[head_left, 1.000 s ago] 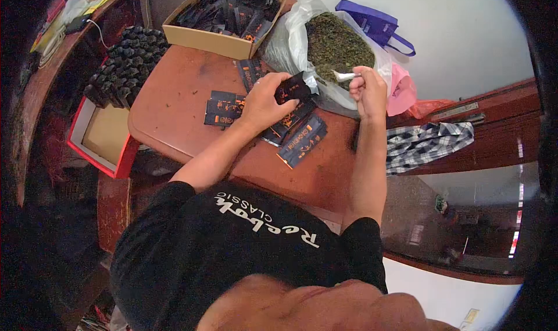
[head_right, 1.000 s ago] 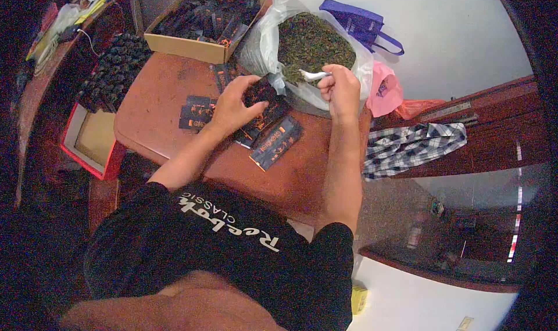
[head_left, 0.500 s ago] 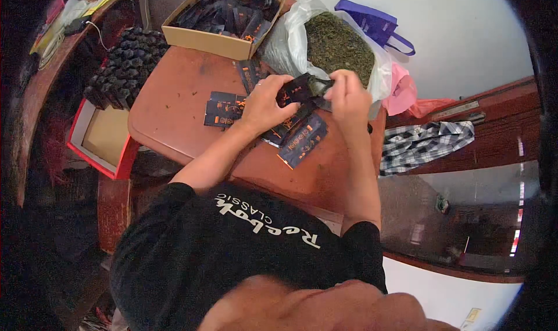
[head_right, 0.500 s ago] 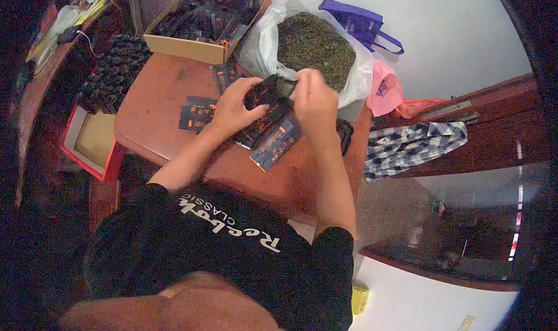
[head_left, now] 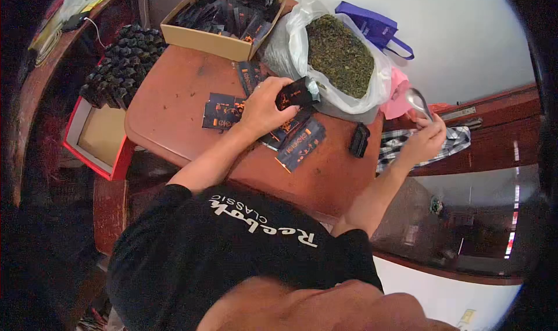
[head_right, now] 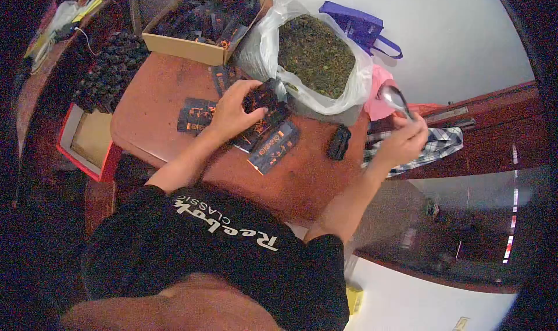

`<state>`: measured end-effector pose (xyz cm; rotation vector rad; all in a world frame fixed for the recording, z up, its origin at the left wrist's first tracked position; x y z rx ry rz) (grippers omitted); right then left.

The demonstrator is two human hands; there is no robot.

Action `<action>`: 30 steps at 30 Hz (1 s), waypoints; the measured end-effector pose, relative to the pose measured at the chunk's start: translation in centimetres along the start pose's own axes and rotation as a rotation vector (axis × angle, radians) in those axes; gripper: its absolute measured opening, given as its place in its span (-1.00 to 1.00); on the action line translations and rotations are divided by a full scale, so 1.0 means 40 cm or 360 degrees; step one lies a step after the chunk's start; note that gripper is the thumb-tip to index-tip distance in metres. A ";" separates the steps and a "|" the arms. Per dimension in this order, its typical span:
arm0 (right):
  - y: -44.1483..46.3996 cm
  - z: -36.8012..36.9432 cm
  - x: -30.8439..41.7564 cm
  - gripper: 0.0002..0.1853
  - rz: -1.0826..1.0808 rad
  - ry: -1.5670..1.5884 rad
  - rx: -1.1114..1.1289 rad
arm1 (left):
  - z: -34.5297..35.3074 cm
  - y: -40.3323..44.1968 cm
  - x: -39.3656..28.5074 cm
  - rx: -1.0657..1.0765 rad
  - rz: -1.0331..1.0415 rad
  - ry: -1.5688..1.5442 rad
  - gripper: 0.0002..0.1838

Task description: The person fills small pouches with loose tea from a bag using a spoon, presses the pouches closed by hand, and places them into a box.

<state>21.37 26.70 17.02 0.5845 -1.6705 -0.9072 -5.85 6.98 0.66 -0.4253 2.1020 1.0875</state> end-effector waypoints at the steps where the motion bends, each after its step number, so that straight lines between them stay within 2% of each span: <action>1: 0.017 0.012 -0.051 -0.66 0.0138 0.0104 0.0033 | 0.003 0.002 -0.002 -0.0004 0.0002 -0.0004 -0.45; 3: 0.022 0.058 -0.166 -0.66 0.0402 0.0323 0.0090 | 0.007 0.003 -0.002 -0.0010 0.0007 0.0000 -0.45; 5: -0.006 0.214 -0.175 -0.71 -0.0385 -0.0210 0.0740 | 0.003 0.003 -0.004 -0.0029 -0.0002 -0.0008 -0.46; 7: -0.112 0.350 -0.083 -0.73 -0.1065 -0.0345 0.0845 | -0.007 0.006 -0.006 -0.0059 -0.0022 -0.0030 -0.46; 9: -0.156 0.456 -0.092 -0.73 0.0436 0.0193 0.1165 | -0.017 0.008 -0.004 -0.0102 -0.0062 -0.0074 -0.47; 12: -0.192 0.572 -0.081 -0.72 -0.0415 -0.0145 0.1266 | -0.022 0.010 -0.005 -0.0158 -0.0054 -0.0073 -0.48; 15: -0.218 0.599 -0.106 -0.69 0.0214 0.0138 0.1318 | -0.022 0.015 -0.004 -0.0135 -0.0056 -0.0096 -0.49; 16: -0.218 0.592 -0.096 -0.67 0.0188 0.0197 0.1291 | -0.018 0.012 -0.001 -0.0115 -0.0073 -0.0115 -0.50; 20: -0.223 0.562 -0.128 -0.67 0.0444 0.0289 0.1307 | -0.008 0.009 0.000 -0.0132 -0.0045 -0.0099 -0.50; 23: -0.255 0.557 -0.191 -0.69 0.1079 0.0653 0.1291 | -0.009 0.009 0.004 -0.0103 -0.0087 -0.0107 -0.50; 26: -0.267 0.557 -0.209 -0.72 0.1260 0.0771 0.1213 | -0.011 0.010 0.005 -0.0128 -0.0075 -0.0074 -0.50; 30: -0.254 0.550 -0.219 -0.71 0.1321 0.0818 0.1080 | -0.011 0.010 0.010 -0.0133 -0.0070 -0.0075 -0.50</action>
Point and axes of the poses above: each hand's wrist, its own y-axis towards the middle knuckle, its own z-axis out of the palm, x = y × z, the point moved 7 cm from there along y, towards the middle knuckle, and after that the axes turned 6 degrees about y, right-handed, at the moved point
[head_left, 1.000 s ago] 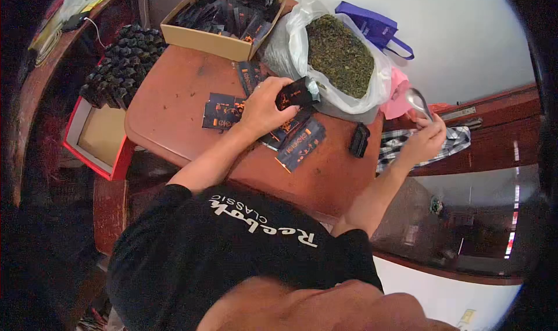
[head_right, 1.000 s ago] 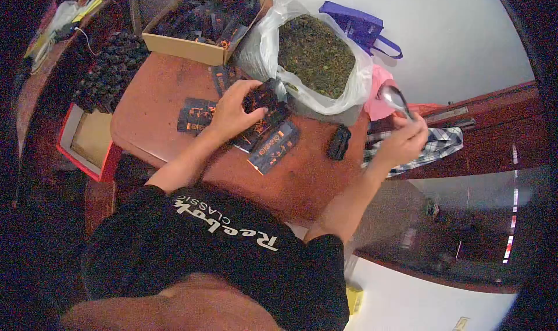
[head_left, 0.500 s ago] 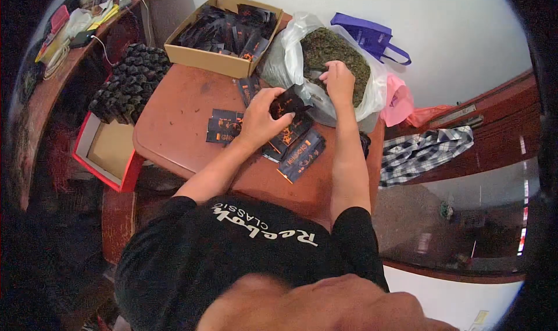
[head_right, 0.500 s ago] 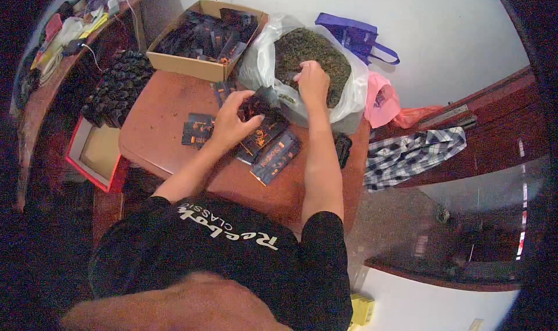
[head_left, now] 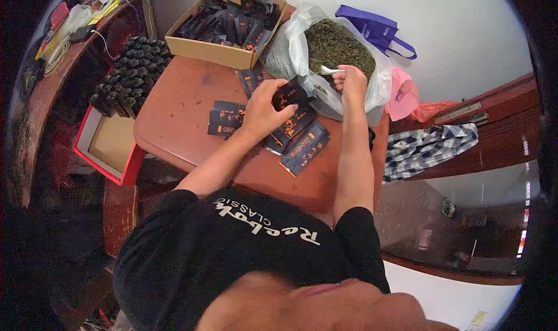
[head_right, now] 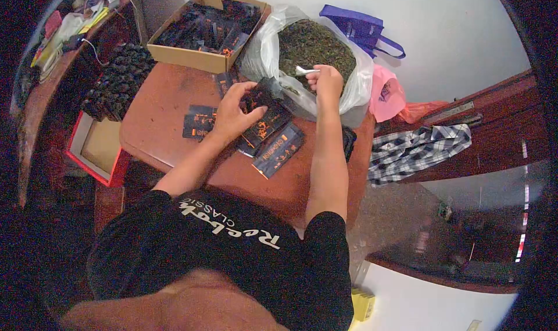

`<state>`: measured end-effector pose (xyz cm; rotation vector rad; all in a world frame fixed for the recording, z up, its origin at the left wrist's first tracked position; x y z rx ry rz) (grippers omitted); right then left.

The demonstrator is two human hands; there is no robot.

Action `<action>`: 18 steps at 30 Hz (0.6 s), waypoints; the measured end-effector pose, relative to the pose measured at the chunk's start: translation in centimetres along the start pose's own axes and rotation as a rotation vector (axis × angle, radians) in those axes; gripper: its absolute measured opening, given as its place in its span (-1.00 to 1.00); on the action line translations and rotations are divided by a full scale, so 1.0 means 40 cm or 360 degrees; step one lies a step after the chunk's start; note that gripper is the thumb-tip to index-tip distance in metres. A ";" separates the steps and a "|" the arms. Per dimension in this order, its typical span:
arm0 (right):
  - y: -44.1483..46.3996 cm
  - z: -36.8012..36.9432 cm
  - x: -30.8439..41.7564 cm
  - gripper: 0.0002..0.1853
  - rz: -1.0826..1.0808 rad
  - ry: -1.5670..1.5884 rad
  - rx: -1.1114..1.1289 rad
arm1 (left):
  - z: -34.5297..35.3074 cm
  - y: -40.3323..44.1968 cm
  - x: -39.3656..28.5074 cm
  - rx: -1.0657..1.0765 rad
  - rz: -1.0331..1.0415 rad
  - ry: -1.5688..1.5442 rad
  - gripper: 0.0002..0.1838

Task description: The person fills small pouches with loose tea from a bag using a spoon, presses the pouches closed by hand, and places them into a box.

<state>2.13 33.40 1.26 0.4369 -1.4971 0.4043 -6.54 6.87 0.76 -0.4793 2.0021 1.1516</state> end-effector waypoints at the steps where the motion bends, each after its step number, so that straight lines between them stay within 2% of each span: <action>1: 0.001 -0.006 -0.001 -0.71 -0.0019 0.0020 -0.0021 | 0.000 0.001 0.001 0.0002 0.0001 -0.0001 -0.50; 8: -0.009 -0.034 0.048 -0.75 -0.0074 0.0121 -0.0059 | -0.002 0.003 -0.002 -0.0001 -0.0010 -0.0014 -0.50; 18: -0.129 -0.034 0.162 -0.77 -0.0090 0.0192 0.0164 | -0.006 -0.002 -0.007 -0.0002 0.0073 0.0103 -0.46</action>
Point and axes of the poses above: each hand's wrist, its own y-axis towards the middle knuckle, its own z-axis out of the palm, x = y × z, the point moved 7 cm from there along y, towards the middle knuckle, and after that the axes turned 6 degrees about y, right-handed, at the moved point
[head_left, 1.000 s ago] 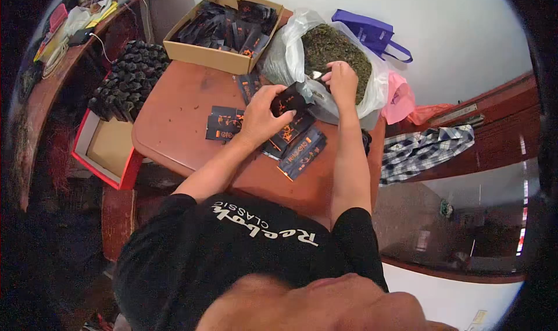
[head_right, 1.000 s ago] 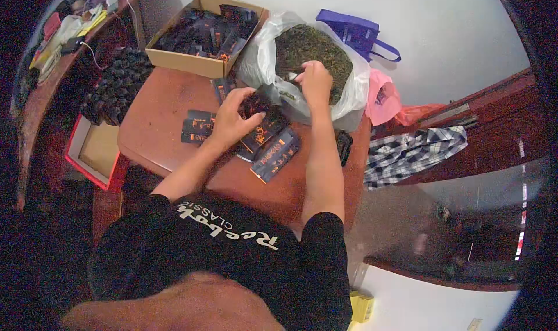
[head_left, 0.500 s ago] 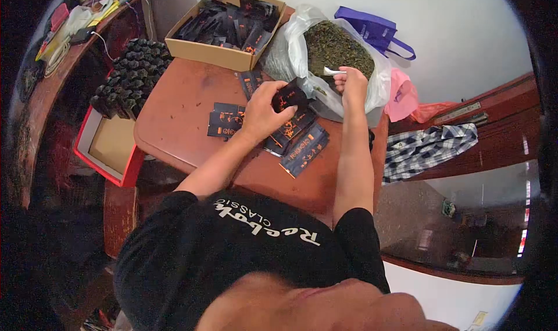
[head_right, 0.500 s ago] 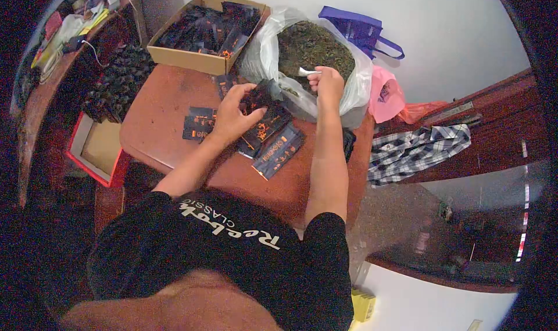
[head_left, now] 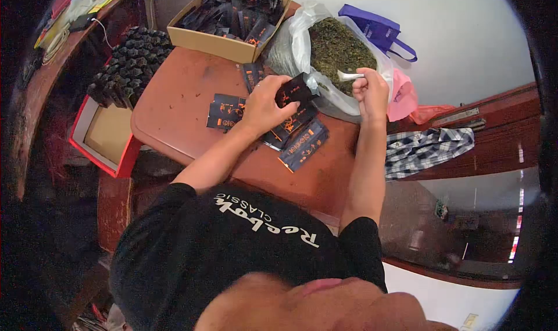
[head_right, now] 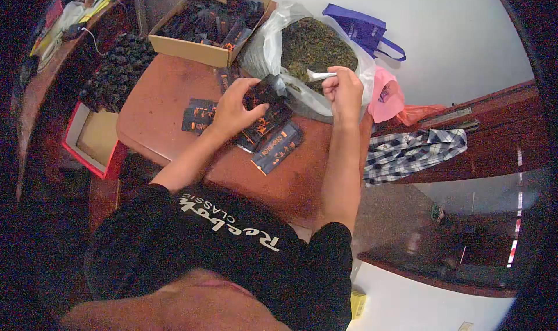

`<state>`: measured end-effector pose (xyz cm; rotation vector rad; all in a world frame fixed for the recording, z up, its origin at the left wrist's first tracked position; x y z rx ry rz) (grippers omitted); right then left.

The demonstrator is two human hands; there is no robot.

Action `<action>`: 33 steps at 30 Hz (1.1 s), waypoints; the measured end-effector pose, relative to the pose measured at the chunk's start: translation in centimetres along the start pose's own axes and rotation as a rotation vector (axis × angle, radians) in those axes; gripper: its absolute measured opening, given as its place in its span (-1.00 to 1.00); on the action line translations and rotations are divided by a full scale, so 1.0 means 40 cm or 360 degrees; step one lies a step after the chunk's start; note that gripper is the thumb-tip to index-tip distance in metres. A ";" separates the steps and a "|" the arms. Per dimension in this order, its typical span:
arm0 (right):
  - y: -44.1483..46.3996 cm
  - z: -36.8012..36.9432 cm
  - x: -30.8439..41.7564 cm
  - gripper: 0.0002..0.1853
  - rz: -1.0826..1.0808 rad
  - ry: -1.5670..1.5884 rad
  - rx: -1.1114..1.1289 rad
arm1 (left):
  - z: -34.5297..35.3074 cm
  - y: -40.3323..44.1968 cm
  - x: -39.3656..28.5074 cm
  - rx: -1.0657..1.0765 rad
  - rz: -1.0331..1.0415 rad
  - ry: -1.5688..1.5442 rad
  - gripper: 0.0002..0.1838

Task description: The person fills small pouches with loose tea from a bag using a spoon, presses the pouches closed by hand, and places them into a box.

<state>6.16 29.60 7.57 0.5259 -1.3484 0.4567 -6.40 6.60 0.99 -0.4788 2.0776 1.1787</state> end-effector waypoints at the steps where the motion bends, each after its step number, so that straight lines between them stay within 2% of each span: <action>1: -0.007 0.003 0.004 -0.77 0.0008 -0.0007 0.0020 | -0.001 0.001 0.001 -0.0001 0.0004 -0.0006 -0.45; 7: -0.042 0.030 0.003 -0.77 0.0046 -0.0054 0.0165 | 0.004 -0.002 0.002 0.0093 -0.0051 0.0071 -0.44; 13: -0.082 0.083 0.044 -0.73 -0.0114 -0.0549 0.0066 | 0.000 -0.001 -0.008 0.0137 -0.0067 0.0093 -0.45; 16: -0.136 0.136 0.088 -0.75 -0.0645 -0.0945 0.0071 | 0.009 -0.004 0.004 0.0113 -0.0042 0.0067 -0.44; 20: -0.218 0.210 0.073 -0.82 -0.1301 -0.1678 0.0318 | 0.009 -0.006 -0.004 0.0128 -0.0022 0.0084 -0.43; 23: -0.262 0.218 0.081 -0.82 -0.1583 -0.1602 0.0344 | 0.007 -0.006 -0.004 0.0129 -0.0022 0.0061 -0.43; 26: -0.279 0.197 0.117 -0.80 -0.1813 -0.1792 0.0253 | 0.011 -0.009 -0.002 0.0105 0.0020 0.0050 -0.43; 28: -0.242 0.123 0.151 -0.77 -0.1421 -0.1529 0.0064 | 0.010 -0.009 -0.001 0.0078 0.0051 0.0024 -0.44; 30: -0.211 0.069 0.226 -0.72 -0.1375 -0.1524 -0.0164 | 0.012 -0.005 0.002 0.0100 0.0017 0.0011 -0.43; 32: -0.115 -0.054 0.244 -0.72 -0.1148 -0.1407 -0.0528 | 0.012 -0.008 0.002 0.0138 -0.0029 -0.0009 -0.43; 33: -0.077 -0.106 0.244 -0.71 -0.1095 -0.1116 -0.0572 | 0.009 -0.010 -0.002 0.0159 -0.0054 -0.0022 -0.43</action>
Point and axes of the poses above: each hand's wrist, its own y-axis towards the middle knuckle, its own z-axis out of the palm, x = y × z, the point moved 7 cm from there along y, towards the middle knuckle, and after that the axes turned 6 degrees about y, right-handed, at the moved point
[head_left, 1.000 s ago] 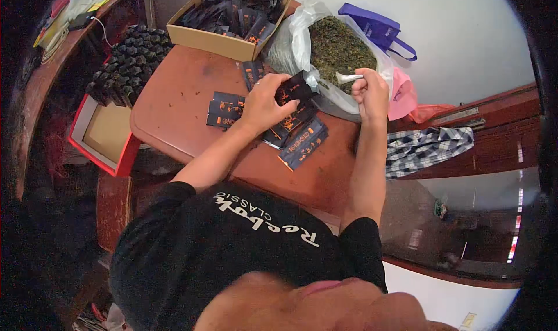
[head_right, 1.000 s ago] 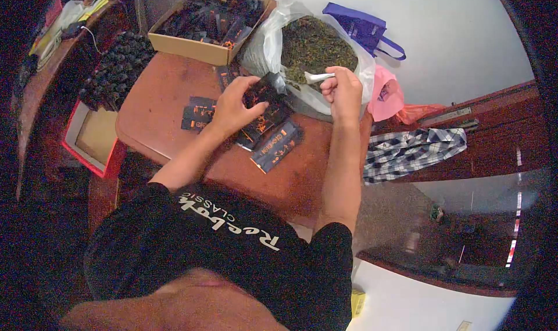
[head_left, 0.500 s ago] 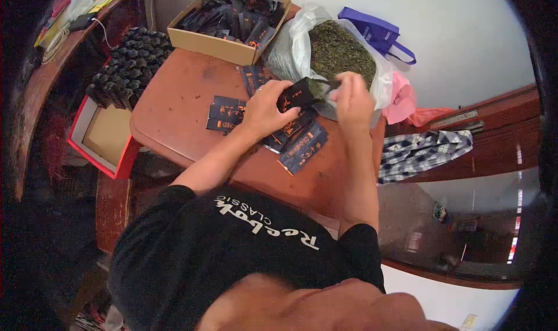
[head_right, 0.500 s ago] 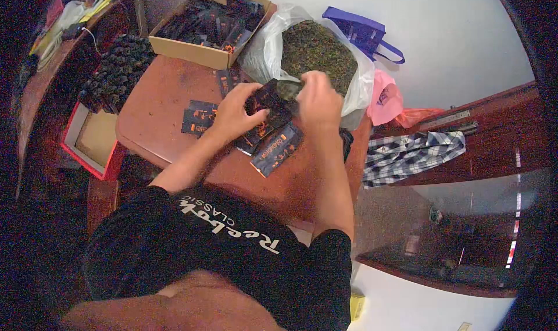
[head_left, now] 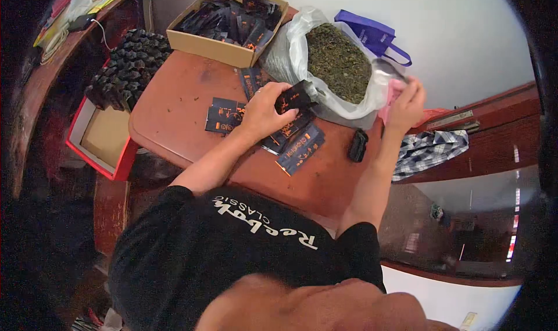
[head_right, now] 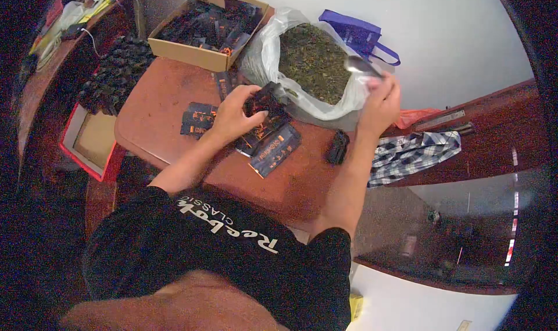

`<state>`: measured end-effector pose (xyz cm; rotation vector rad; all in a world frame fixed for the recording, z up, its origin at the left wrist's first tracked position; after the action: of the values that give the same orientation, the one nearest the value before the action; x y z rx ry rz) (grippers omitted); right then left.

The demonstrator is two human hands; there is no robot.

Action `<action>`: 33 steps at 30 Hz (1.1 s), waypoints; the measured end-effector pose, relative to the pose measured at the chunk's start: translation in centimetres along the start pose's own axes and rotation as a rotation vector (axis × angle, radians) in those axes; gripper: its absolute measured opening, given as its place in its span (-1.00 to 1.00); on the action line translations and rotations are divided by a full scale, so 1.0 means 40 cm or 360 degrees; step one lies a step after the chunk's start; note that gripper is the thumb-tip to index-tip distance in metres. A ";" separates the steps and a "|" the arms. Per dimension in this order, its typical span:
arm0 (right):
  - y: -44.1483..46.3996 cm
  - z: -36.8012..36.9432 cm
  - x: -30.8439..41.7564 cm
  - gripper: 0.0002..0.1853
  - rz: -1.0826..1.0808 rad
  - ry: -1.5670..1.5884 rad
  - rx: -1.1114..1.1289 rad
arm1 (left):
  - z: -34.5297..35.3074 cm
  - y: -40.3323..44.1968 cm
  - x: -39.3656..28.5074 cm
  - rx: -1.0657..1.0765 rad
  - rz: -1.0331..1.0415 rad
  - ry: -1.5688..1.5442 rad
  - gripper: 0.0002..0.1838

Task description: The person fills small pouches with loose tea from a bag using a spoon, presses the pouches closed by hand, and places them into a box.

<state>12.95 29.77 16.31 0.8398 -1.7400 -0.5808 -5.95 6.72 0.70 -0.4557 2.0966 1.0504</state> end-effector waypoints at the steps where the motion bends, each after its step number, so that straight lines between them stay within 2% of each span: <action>1: 0.029 -0.010 -0.053 -0.69 0.0123 0.0251 -0.0099 | -0.001 0.004 -0.002 0.0014 -0.0017 -0.0011 -0.43; 3: 0.052 0.002 -0.124 -0.70 0.0397 0.0566 -0.0175 | -0.002 0.006 0.002 -0.0055 -0.0033 -0.0132 -0.45; 6: 0.017 0.090 -0.119 -0.71 0.0150 -0.0025 0.0221 | -0.005 0.007 0.007 -0.0118 -0.0060 -0.0251 -0.47; 9: -0.045 0.209 -0.095 -0.71 -0.0154 -0.0243 0.0339 | -0.010 0.009 -0.001 -0.0130 -0.0051 -0.0273 -0.49; 12: -0.092 0.317 -0.085 -0.70 -0.0117 -0.0308 0.0625 | -0.010 0.013 0.003 -0.0073 -0.0022 -0.0219 -0.48; 18: -0.102 0.361 -0.096 -0.67 0.0044 -0.0349 0.0677 | -0.015 0.010 0.005 -0.0166 0.0036 -0.0180 -0.49; 21: -0.106 0.354 -0.125 -0.68 0.0079 -0.0225 0.0690 | -0.013 0.012 0.005 -0.0177 0.0043 -0.0165 -0.49; 27: -0.136 0.357 -0.148 -0.69 0.0602 0.0268 0.0760 | -0.004 0.011 0.011 -0.0097 -0.0004 -0.0123 -0.47; 30: -0.140 0.370 -0.142 -0.70 0.0663 0.0291 0.0749 | 0.001 0.010 0.016 -0.0080 -0.0004 -0.0097 -0.46; 33: -0.151 0.392 -0.185 -0.72 0.0867 0.0554 0.0732 | -0.008 0.013 0.005 -0.0153 0.0039 -0.0093 -0.47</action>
<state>0.96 31.35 2.50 0.6764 -1.6937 0.3242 -6.52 6.78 0.94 -0.4419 2.0112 1.1689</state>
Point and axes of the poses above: each hand's wrist, its own y-axis towards the middle knuckle, its own z-axis out of the palm, x = y × z, the point moved 7 cm from there along y, towards the middle knuckle, and after that the axes turned 6 degrees about y, right-handed, at the moved point
